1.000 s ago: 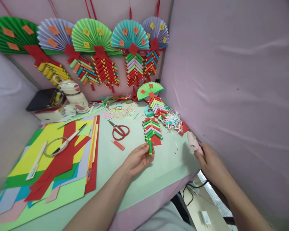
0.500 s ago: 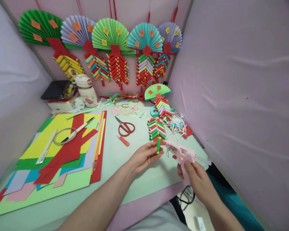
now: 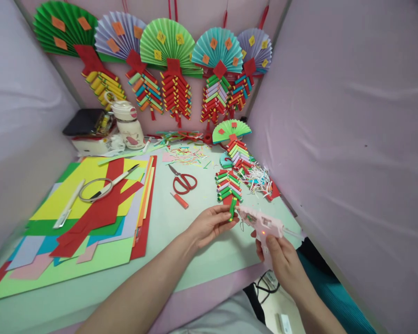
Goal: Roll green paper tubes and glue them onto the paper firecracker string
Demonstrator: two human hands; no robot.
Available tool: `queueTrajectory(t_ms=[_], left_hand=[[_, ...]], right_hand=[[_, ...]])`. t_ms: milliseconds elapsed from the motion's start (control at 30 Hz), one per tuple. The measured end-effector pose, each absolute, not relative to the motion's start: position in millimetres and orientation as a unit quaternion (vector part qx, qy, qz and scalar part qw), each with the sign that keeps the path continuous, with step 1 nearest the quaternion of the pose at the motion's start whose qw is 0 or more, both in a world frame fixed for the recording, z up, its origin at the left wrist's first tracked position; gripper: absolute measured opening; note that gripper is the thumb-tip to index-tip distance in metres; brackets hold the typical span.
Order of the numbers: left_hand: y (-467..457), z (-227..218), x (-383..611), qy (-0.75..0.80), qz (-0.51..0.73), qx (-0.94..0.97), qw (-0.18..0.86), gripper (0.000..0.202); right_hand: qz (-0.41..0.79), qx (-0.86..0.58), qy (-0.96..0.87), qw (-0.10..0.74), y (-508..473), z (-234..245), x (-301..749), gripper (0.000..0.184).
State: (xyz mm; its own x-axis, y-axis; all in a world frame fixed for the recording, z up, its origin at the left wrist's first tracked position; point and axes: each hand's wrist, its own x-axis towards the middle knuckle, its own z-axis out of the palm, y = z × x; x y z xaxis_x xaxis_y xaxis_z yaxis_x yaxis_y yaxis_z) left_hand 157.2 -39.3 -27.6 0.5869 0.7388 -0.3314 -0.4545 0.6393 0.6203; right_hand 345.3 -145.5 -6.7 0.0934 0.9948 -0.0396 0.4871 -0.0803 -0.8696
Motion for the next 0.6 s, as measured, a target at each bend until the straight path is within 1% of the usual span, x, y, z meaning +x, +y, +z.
queueTrajectory(t_ms=[300, 600], left_hand=[[-39.3, -27.3, 157.2, 0.294, 0.349, 0.231, 0.859, 0.022], [-39.0, -31.0, 156.3, 0.285, 0.354, 0.232, 0.86, 0.025]], right_hand=[[0.339, -0.655, -0.576, 0.352, -145.3, -6.2, 344.8, 0.049], [0.352, -0.652, -0.573, 0.351, -146.0, -6.4, 344.6, 0.049]])
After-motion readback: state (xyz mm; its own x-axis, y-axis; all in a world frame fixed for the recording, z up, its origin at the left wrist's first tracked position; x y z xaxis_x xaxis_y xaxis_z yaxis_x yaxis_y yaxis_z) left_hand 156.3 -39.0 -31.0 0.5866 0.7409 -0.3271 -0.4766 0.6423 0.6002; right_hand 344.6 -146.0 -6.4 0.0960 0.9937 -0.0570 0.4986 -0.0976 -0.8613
